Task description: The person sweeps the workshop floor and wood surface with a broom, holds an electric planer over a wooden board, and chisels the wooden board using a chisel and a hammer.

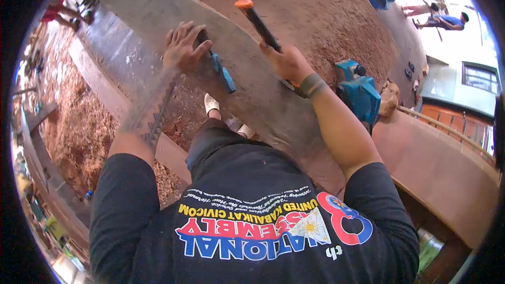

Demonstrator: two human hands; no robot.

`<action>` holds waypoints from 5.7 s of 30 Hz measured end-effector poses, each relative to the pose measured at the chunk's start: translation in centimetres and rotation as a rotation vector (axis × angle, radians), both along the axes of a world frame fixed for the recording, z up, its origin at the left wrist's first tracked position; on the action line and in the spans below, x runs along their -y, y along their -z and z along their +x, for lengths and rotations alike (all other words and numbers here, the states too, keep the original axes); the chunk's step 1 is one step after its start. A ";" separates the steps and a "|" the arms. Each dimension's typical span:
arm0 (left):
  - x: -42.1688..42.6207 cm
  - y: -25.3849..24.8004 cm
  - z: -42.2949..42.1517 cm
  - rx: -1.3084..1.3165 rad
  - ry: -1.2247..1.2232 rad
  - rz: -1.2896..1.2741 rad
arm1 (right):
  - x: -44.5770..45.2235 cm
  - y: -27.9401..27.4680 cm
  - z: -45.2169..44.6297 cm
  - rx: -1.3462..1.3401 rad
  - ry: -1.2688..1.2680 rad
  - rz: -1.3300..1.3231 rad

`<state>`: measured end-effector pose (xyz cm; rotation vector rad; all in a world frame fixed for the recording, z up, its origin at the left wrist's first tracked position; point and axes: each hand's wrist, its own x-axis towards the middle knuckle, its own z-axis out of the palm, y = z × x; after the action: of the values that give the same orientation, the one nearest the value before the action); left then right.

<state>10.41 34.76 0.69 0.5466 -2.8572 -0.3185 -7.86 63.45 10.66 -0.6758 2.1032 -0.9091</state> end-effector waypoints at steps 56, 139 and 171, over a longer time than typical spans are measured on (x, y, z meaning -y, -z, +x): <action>-21.8 -4.3 -8.8 -0.011 0.852 0.358 | -22.7 -5.7 -1.6 0.344 -0.052 -1.233; -12.2 0.0 -0.4 -0.314 0.226 0.251 | -0.2 2.5 -3.4 0.358 -0.029 -0.198; -12.1 -0.2 -1.9 -0.389 0.210 0.257 | 4.7 -3.6 -1.8 0.119 -0.216 -0.296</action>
<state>8.48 46.86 0.84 0.1941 -2.5085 -0.7463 -9.68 58.73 14.29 -0.9557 1.7680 -1.1191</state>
